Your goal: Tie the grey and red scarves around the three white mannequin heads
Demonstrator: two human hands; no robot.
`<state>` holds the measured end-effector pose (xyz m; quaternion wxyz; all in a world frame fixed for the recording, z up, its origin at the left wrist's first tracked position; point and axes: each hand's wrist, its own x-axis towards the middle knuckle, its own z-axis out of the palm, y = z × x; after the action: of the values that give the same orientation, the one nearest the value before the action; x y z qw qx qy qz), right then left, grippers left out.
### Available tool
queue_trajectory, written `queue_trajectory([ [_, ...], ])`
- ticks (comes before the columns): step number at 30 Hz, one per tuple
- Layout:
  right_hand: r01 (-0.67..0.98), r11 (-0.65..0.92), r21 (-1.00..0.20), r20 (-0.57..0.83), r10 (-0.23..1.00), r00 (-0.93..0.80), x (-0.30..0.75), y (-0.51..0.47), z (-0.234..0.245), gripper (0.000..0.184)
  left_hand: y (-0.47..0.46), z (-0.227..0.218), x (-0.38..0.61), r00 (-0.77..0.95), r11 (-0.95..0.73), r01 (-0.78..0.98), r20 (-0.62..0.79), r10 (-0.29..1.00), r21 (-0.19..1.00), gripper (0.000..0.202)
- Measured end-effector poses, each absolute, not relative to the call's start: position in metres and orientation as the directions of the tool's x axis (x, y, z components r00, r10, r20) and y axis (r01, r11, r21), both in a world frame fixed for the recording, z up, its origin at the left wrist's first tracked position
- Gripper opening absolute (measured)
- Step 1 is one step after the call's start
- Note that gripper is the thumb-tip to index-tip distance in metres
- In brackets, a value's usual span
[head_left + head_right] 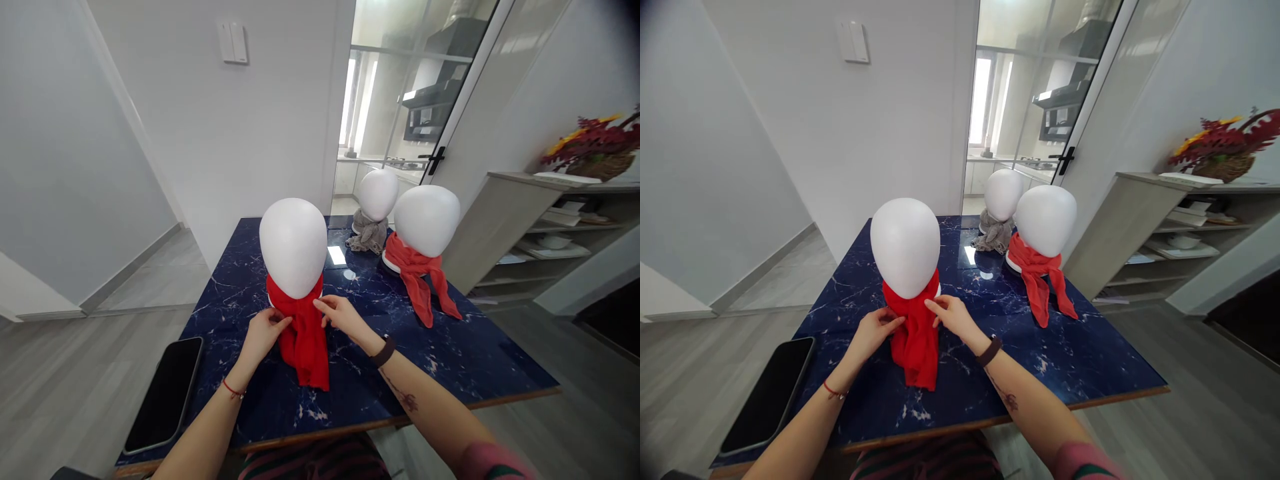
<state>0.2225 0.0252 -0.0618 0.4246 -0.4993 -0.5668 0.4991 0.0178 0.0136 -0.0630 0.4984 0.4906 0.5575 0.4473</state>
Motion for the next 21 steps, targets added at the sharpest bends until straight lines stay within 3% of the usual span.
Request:
queue_trajectory([
  [4,0.032,-0.078,-0.996,-0.084,0.941,-0.327,0.200,0.013,-0.072,0.040,0.010,-0.061,0.029,0.115,0.254,-0.090,-0.244,0.963,0.963,0.007],
  [7,0.120,-0.142,-0.983,-0.184,0.842,-0.507,0.194,0.005,-0.073,0.039,0.008,-0.056,0.032,0.140,0.336,-0.205,-0.312,0.940,0.919,0.003],
  [10,0.237,-0.074,-0.969,-0.184,0.856,-0.484,0.197,0.005,-0.073,0.038,0.008,-0.052,0.030,0.112,0.397,-0.267,-0.381,0.918,0.878,0.007],
  [13,0.282,-0.003,-0.959,-0.125,0.901,-0.416,0.204,0.010,-0.073,0.041,0.008,-0.051,0.029,0.072,0.384,-0.220,-0.378,0.923,0.896,0.018],
  [18,0.214,0.091,-0.973,-0.001,0.918,-0.396,0.209,0.016,-0.077,0.041,0.008,-0.056,0.031,0.026,0.209,-0.051,-0.208,0.978,0.976,0.019],
  [21,0.331,0.156,-0.931,0.024,0.928,-0.371,0.213,0.018,-0.081,0.039,0.010,-0.057,0.028,-0.058,0.176,-0.037,-0.178,0.982,0.984,0.015],
])
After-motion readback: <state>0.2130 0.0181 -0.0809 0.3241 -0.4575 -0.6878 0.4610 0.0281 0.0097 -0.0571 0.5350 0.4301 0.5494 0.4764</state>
